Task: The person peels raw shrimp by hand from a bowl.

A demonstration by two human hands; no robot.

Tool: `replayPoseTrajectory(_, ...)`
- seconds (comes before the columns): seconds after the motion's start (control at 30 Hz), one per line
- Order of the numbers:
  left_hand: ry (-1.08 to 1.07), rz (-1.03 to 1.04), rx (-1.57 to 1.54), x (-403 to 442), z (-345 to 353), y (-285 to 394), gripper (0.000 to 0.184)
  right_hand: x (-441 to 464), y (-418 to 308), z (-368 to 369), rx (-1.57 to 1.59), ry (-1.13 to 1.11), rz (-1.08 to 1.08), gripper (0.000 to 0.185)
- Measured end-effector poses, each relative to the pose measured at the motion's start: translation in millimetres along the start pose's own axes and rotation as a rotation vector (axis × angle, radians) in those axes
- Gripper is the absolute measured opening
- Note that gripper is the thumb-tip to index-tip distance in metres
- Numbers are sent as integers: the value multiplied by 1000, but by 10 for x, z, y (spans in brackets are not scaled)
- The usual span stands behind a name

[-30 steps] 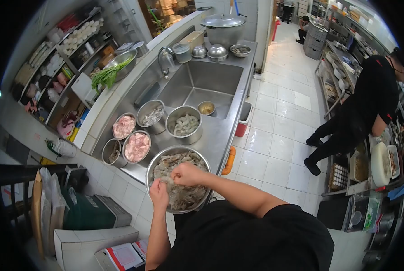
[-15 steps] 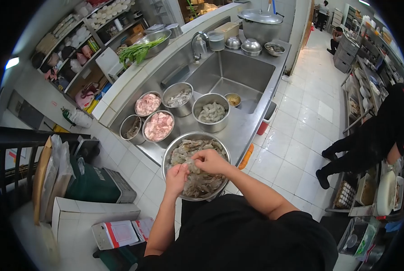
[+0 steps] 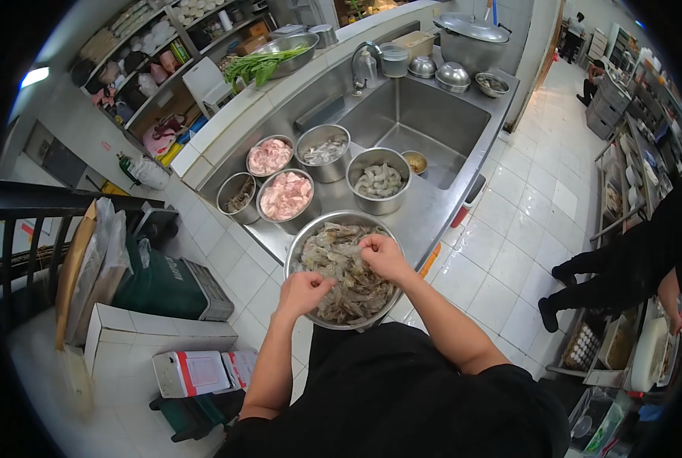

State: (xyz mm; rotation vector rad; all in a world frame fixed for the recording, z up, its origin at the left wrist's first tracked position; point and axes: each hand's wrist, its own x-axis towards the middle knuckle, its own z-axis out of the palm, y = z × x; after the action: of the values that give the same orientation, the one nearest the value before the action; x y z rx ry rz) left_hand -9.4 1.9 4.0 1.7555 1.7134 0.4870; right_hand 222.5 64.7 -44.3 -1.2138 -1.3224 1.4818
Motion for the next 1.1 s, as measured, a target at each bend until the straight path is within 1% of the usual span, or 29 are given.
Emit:
replayPoseTrajectory(0.03, -21, -12, 207, 6, -91, 119, 29, 11, -45, -26, 80, -22, 55, 14)
replayPoseTrajectory(0.1, 52, -73, 300, 199, -141, 84, 24, 27, -123, -77, 238, -65, 166, 16)
replayPoseTrajectory(0.13, 90, -103, 346, 316, -142, 56, 24, 29, -134, -97, 284, -79, 178, 18)
replayPoseTrajectory(0.23, 222, -7, 309, 699, -43, -67, 27, 4, -248, -116, 423, -111, 234, 22)
replayPoseTrajectory(0.3, 221, -20, 333, 966, 131, -227, 29, -75, -390, -81, 518, -120, 301, 26)
replayPoseTrajectory(0.43, 190, -51, 376, 1147, 277, -229, 31, -72, -331, -22, 627, -178, 402, 29)
replayPoseTrajectory(0.5, 229, -7, 461, 1173, 308, -242, 30, -143, -354, -9, 640, -180, 429, 30)
replayPoseTrajectory(0.53, 248, 12, 503, 1175, 315, -254, 30, -161, -394, -21, 583, -218, 409, 31)
replayPoseTrajectory(0.6, 121, -95, 441, 1179, 248, -217, 29, -180, -458, -77, 469, -293, 370, 34)
replayPoseTrajectory(0.63, 58, -147, 410, 1169, 191, -161, 28, -111, -428, -112, 471, -289, 316, 36)
replayPoseTrajectory(0.7, 81, -160, 378, 1084, 91, -67, 26, 102, -358, -192, 475, -279, 207, 42)
replayPoseTrajectory(0.8, 155, -170, 266, 883, -45, 67, 26, 391, -556, -152, 714, 235, 92, 46)
replayPoseTrajectory(0.83, 189, -170, 217, 818, -85, 109, 27, 375, -611, -158, 495, 261, 96, 47)
replayPoseTrajectory(0.9, 171, -102, 121, 672, -150, 150, 27, 354, -724, -181, 58, 308, 97, 49)
replayPoseTrajectory(0.93, 163, -68, 72, 609, -170, 161, 27, 361, -579, -138, -315, 190, -96, 51)
replayPoseTrajectory(0.97, 145, -31, 36, 546, -171, 183, 27, 307, -407, -83, -452, 136, -348, 48)
replayPoseTrajectory(1.03, 107, 40, -39, 431, -111, 226, 26, 71, -411, 104, -717, 15, -852, 43)
replayPoseTrajectory(1.1, 104, 126, -59, 355, -23, 226, 26, -2, -319, 209, -767, -58, -731, 31)
